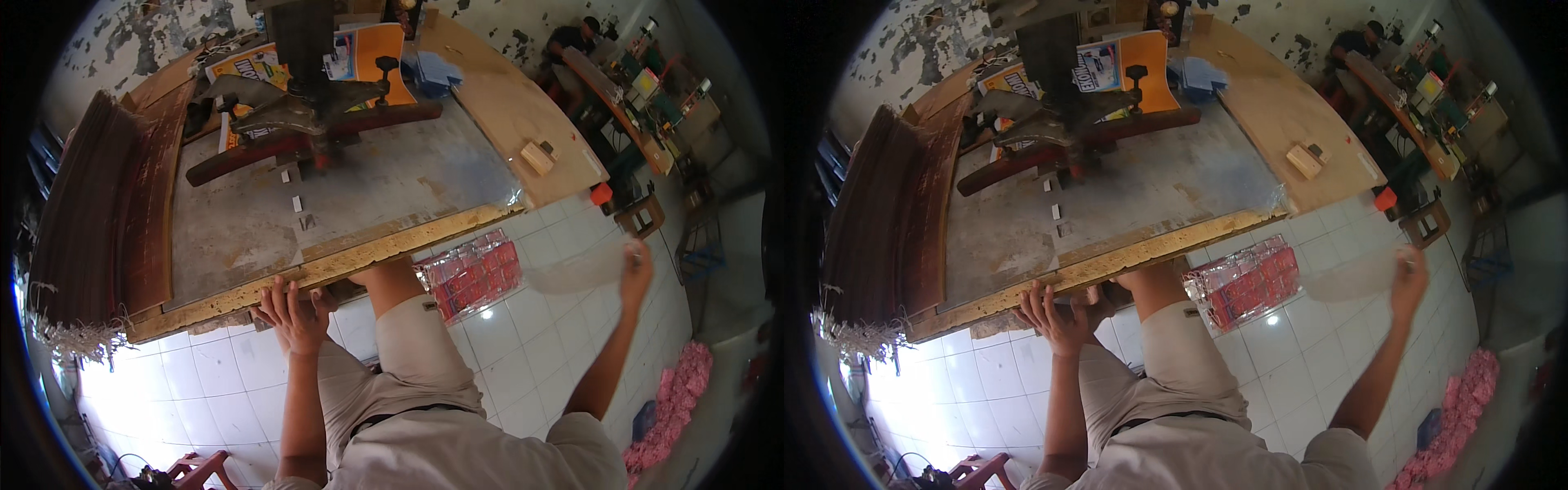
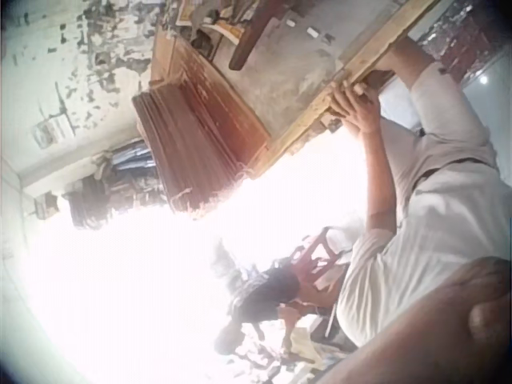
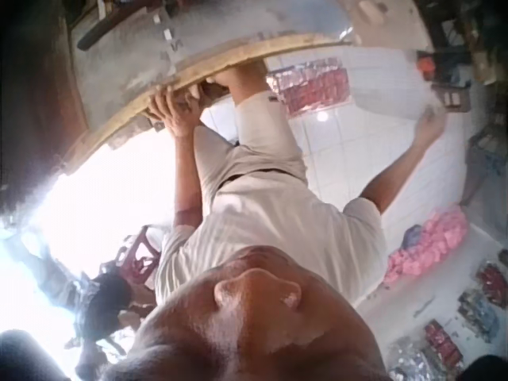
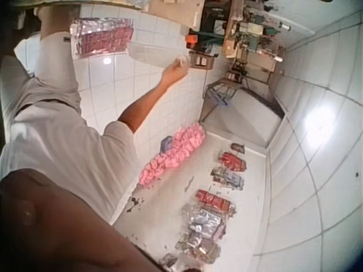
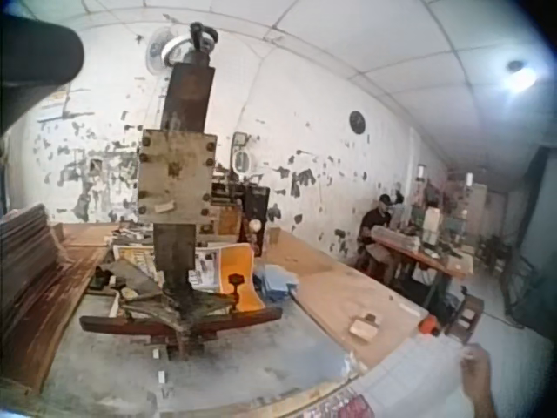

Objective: The person aligns a long red strip of packaging under a manual sealing machine, pulls the lever down to seal a section, and repeats this for multiple sections of the strip.

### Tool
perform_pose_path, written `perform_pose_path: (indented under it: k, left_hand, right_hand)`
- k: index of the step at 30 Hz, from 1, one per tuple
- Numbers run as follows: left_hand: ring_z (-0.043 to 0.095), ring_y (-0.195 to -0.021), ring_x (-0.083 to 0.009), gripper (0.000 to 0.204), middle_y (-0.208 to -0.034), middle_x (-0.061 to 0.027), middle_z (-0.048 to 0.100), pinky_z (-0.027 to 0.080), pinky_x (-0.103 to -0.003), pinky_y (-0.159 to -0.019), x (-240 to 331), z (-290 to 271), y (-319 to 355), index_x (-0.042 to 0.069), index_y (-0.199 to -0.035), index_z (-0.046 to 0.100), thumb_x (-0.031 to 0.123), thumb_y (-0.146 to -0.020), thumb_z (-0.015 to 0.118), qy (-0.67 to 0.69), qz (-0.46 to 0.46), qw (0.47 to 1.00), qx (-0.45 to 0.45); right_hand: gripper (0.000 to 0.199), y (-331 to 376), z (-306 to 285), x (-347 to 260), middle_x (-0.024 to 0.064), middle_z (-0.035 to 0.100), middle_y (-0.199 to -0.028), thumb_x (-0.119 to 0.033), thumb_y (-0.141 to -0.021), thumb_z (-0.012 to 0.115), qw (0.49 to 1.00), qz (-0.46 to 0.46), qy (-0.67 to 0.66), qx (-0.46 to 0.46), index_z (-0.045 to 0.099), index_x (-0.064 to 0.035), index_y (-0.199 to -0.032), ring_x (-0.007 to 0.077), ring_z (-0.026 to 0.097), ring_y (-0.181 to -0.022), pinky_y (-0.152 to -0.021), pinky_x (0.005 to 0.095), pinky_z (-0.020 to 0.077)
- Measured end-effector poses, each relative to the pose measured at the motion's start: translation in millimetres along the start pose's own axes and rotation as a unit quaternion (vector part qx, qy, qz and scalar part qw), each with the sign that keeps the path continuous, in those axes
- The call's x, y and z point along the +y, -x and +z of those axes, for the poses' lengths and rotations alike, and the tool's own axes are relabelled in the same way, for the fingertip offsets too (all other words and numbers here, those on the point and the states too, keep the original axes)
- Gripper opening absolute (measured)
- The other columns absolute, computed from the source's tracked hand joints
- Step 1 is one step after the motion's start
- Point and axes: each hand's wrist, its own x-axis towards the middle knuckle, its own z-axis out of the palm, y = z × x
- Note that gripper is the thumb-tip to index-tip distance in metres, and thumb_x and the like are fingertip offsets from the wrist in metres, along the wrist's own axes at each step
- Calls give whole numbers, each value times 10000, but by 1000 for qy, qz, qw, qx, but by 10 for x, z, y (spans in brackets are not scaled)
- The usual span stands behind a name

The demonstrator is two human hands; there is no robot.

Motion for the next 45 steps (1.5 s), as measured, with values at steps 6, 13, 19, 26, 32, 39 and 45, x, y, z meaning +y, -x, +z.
perform_pose_path:
  k: [6,13,19,26,32,39,45]
  left_hand:
    - [346,-1661,-461,654,-1719,-174,512,136,-709,-1359,-17,-29,-32,116,-1597,557,287,-996,751,14,10,1000,-7]
    - [450,-1607,-381,624,-1632,-151,617,209,-622,-1344,10,-271,-215,91,-1564,590,234,-979,754,-10,33,999,-40]
    - [644,-1413,-295,489,-1442,-59,756,266,-525,-1321,-747,-987,-865,121,-1440,706,152,-962,803,-26,23,999,8]
    - [668,-1390,-341,530,-1491,-190,712,473,-522,-1234,-2360,-3028,-2910,46,-1519,667,252,-1058,826,-312,113,916,227]
    - [640,-1454,-350,575,-1532,-211,705,452,-469,-1259,-3491,-3318,-3430,54,-1551,672,430,-1120,730,-155,-100,983,14]
    - [723,-1356,-261,466,-1443,-112,789,518,-414,-1194,-3069,-3919,-3226,91,-1466,762,244,-1032,841,-88,-141,981,-103]
    - [783,-1211,-204,284,-1298,-92,850,573,-377,-1093,-2703,-3615,-3561,85,-1340,841,143,-1068,780,-95,-131,983,-89]
  right_hand:
    - [325,1480,2283,-205,210,754,-1319,49,-1031,574,983,-66,-135,-109,744,4,-1304,416,703,-1255,-1108,492,544]
    - [302,3278,3640,-1270,258,785,-1174,-69,-1038,676,860,-63,-277,-423,767,-33,-1323,458,759,-1134,-996,528,585]
    - [290,3142,3697,-964,226,805,-1234,-226,-1061,732,831,-112,-190,-511,792,-44,-1279,431,762,-1168,-1023,518,600]
    - [298,3615,3644,-275,267,778,-1144,-262,-1097,618,806,-219,-143,-531,775,-18,-1163,486,735,-1119,-982,566,585]
    - [353,4102,3815,-141,292,780,-1164,-266,-1031,662,719,48,-391,-572,761,14,-1223,501,726,-1160,-996,518,578]
    - [474,3297,3159,-795,283,716,-1444,-289,-1099,614,697,-174,-167,-675,669,14,-1459,420,686,-1340,-1151,509,531]
    - [247,2994,3448,-700,256,784,-1175,-177,-1013,761,847,-255,-124,-450,785,-45,-1221,452,769,-1082,-955,546,606]
